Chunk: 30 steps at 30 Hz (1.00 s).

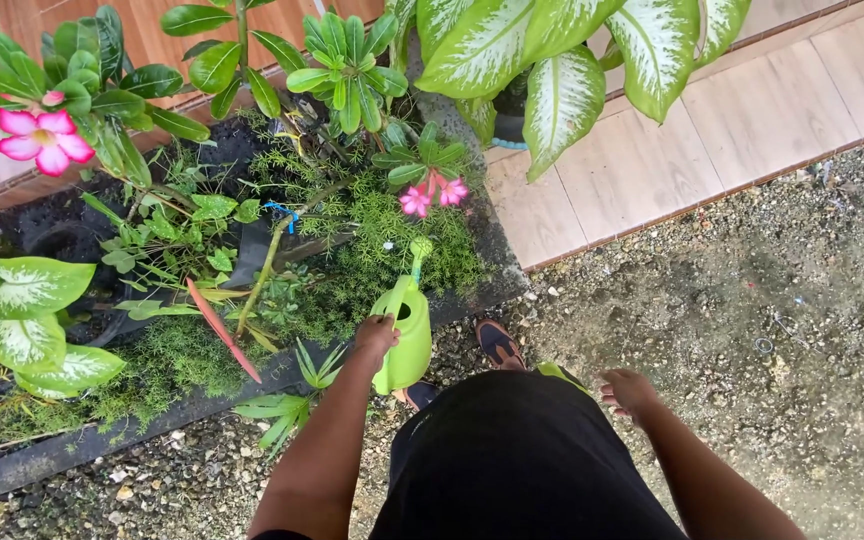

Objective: Watering various garden plants and potted plants using a green plastic watering can.

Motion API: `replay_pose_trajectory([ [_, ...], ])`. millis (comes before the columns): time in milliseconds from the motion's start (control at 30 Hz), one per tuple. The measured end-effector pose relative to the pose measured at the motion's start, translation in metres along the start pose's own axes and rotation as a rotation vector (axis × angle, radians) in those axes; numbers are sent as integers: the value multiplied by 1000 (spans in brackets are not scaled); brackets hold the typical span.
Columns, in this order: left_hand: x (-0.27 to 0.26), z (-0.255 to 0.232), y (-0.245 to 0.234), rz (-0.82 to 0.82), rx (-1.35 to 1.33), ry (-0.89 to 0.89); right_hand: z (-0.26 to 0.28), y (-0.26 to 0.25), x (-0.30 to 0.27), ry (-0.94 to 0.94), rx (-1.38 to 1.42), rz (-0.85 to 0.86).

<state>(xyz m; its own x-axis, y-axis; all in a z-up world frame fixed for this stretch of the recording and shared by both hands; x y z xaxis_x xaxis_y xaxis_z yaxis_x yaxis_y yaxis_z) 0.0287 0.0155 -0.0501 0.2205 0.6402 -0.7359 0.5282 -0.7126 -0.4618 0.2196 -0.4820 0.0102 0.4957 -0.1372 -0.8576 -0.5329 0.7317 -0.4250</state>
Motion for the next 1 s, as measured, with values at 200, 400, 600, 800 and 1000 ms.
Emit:
replay_pose_trajectory([
  [200,-5,10,-12,-52,-105,-56,16,-7,-6,-22,-20,11],
  [400,2,29,-26,-99,-89,-99,36,-6,-12,-48,-48,34],
  [600,1,50,-47,-160,-177,-132,44,-1,-13,-65,-80,40],
  [800,-2,55,-54,-184,-210,-164,63,10,-28,-67,-112,28],
  [1000,3,50,-44,-155,-207,-160,78,17,-45,-91,-108,36],
])
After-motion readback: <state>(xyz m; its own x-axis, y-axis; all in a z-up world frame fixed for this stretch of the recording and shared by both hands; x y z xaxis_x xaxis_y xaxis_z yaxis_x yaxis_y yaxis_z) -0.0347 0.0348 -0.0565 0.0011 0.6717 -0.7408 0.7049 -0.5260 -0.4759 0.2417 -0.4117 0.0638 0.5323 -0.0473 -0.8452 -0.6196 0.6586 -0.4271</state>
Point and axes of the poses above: each hand's wrist, its own x-axis towards the middle knuckle, its own y-axis out of the palm, z = x × y, the point moved 5 cm from there along x, towards the middle knuckle, and after that the axes turned 6 degrees about -z, right-handed, at the moved point
